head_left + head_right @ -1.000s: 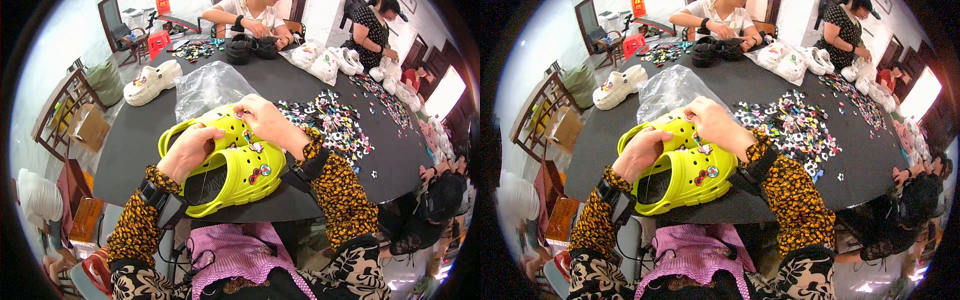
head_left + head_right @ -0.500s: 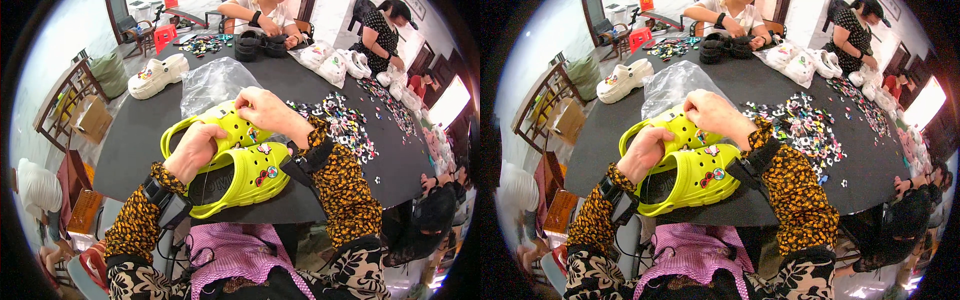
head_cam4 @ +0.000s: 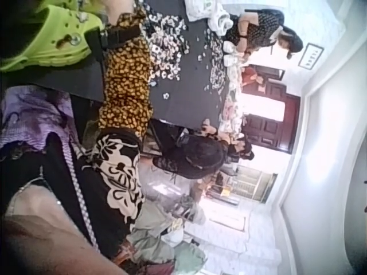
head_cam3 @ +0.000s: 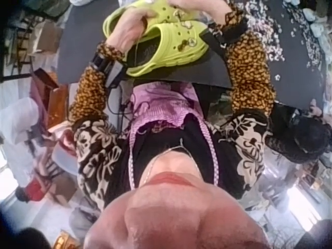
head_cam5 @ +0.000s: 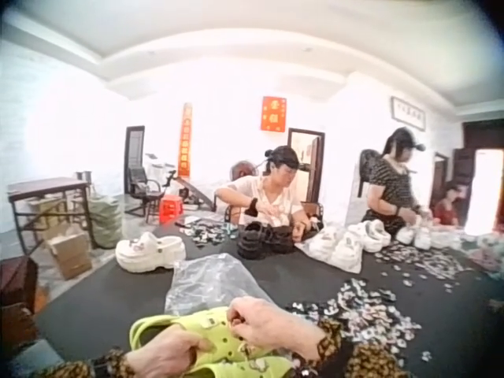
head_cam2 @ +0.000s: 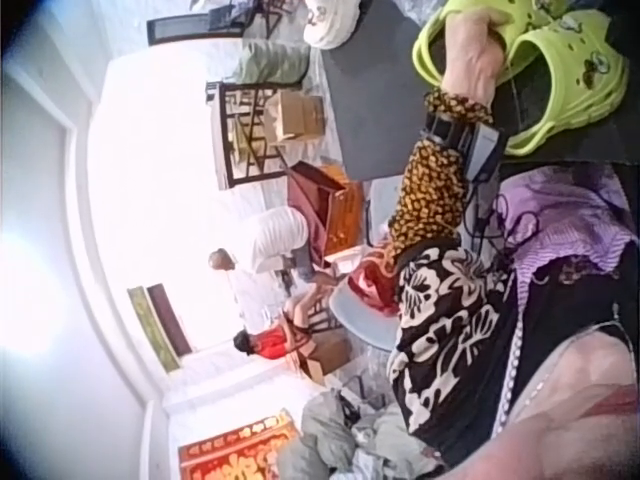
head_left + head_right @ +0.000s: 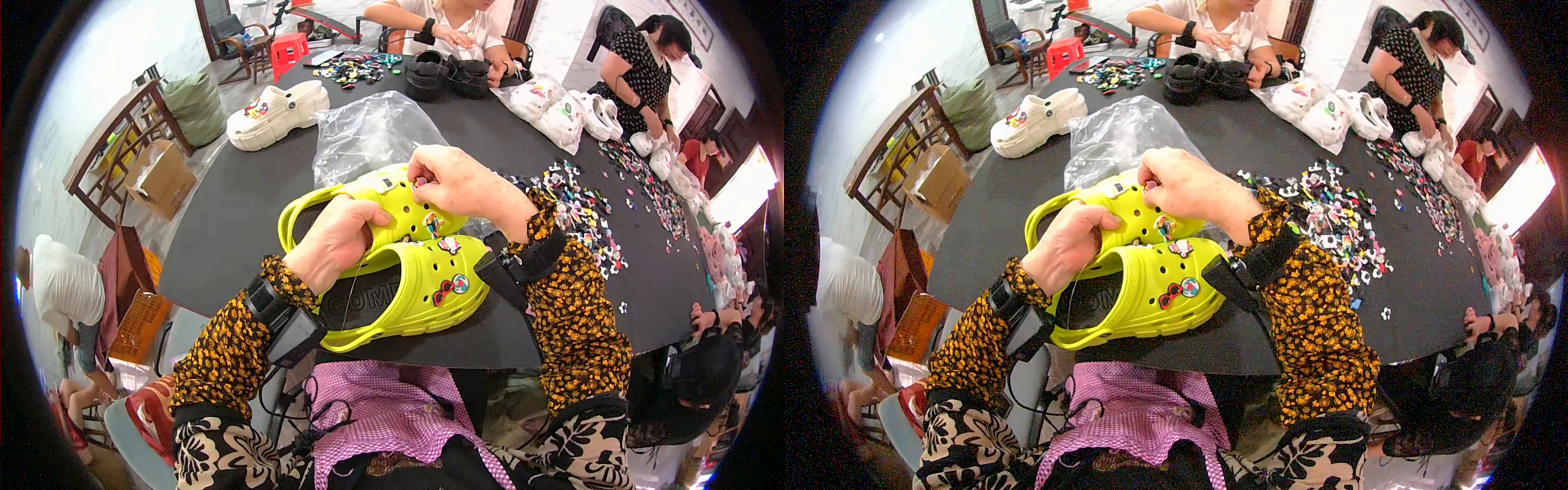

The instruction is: Decorating clogs with various charms and packaging them into plastic bags.

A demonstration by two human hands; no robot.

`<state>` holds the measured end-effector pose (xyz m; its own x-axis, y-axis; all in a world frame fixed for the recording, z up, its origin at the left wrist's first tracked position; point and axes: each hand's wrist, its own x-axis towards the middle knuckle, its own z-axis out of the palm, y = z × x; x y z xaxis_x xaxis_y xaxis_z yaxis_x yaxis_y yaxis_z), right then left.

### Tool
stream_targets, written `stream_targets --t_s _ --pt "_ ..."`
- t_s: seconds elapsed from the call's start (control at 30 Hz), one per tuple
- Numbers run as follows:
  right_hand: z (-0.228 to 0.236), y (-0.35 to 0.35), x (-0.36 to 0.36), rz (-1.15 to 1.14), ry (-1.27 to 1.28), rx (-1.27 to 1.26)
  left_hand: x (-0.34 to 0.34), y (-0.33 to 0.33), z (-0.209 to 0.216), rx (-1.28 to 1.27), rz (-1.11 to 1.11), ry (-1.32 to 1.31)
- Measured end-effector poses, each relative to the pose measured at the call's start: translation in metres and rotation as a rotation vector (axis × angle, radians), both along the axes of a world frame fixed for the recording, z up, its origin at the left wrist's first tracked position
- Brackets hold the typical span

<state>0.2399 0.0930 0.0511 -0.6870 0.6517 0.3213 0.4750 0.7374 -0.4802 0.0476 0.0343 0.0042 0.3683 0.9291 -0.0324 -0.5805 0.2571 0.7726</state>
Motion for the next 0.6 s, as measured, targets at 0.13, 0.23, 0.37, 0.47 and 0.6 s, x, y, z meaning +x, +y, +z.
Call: stream_targets --t_s 0.13,0.23,0.37,0.47,0.6 --pt "-0.0025 0.0002 -0.0034 0.016 -0.011 0.059 -0.0022 0.0010 -0.0016 -0.009 -0.003 -0.044" --pt "-0.0030 -0.0038 -0.0035 0.021 -0.025 0.126 -0.0010 -0.0001 0.0020 -0.037 0.000 -0.056" --pt "-0.0038 -0.0077 -0.0004 -0.014 -0.012 0.118 -0.0014 0.0035 -0.0013 -0.036 -0.027 -0.063" --pt "-0.0054 -0.0034 0.0042 0.010 0.010 0.071 0.0004 0.0004 0.0011 -0.029 -0.026 -0.047" --pt "-0.0018 0.0008 0.0018 0.034 -0.024 0.077 -0.0003 -0.0026 0.0038 -0.034 -0.008 -0.030"
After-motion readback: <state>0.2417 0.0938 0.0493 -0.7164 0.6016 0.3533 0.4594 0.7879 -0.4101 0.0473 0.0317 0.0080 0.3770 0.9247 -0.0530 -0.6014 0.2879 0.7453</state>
